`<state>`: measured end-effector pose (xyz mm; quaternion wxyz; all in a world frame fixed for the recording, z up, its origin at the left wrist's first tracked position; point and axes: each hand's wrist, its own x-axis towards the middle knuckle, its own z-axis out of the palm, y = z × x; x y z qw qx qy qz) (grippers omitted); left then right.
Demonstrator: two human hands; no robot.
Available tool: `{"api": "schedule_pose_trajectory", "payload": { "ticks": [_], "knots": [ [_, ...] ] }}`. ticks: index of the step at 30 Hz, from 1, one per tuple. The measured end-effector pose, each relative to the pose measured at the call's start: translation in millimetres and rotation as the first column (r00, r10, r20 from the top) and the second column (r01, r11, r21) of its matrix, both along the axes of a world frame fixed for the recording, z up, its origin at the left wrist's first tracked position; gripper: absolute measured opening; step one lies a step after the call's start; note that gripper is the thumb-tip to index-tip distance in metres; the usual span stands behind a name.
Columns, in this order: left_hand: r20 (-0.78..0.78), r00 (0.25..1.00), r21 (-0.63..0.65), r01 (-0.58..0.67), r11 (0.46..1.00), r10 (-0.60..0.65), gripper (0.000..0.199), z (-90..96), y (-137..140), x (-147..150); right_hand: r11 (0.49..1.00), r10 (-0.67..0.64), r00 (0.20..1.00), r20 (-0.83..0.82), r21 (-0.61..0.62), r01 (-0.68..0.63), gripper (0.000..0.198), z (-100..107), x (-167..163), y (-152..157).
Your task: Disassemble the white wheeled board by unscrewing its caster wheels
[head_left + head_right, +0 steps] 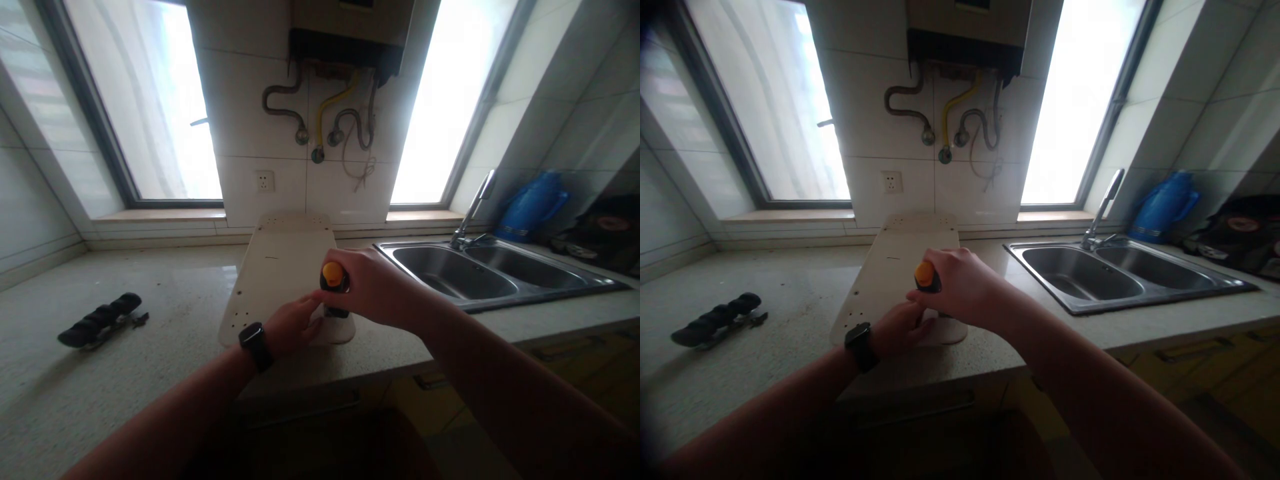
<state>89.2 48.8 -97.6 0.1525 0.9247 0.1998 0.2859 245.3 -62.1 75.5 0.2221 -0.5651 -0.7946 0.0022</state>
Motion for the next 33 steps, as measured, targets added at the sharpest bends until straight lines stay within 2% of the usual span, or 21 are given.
{"api": "schedule_pose_trajectory", "payload": {
  "ticks": [8,15,20,24,27,30,33],
  "knots": [
    [0.089,0.996,-0.035,0.008,0.999,-0.005,0.030,1.3,1,0,0.995,-0.019,1.000,-0.023,0.101,0.021,0.031,-11,2,-3],
    [0.102,0.993,-0.083,-0.044,0.996,0.052,0.036,3.2,-2,0,0.993,-0.066,0.998,-0.007,0.100,0.067,0.034,-9,9,3],
    [0.126,0.992,-0.097,0.035,0.995,-0.023,0.041,3.5,-2,0,0.996,-0.018,1.000,0.004,0.088,0.018,0.030,-7,12,9],
    [0.192,0.977,-0.125,0.115,0.985,-0.090,0.032,7.6,-2,1,0.997,0.027,1.000,-0.004,0.079,-0.026,0.028,-2,14,12],
    [0.228,0.968,-0.153,0.146,0.977,-0.108,0.030,8.2,0,2,0.989,0.148,0.989,-0.003,-0.009,-0.148,0.023,3,20,11],
    [0.227,0.966,-0.163,0.159,0.974,-0.120,0.028,7.5,1,3,0.932,0.332,0.943,-0.023,-0.145,-0.332,0.020,7,28,9],
    [0.196,0.971,-0.207,0.174,0.963,-0.134,0.027,9.3,1,3,0.884,0.412,0.909,-0.068,-0.212,-0.416,0.024,10,34,9]
  ]
}}
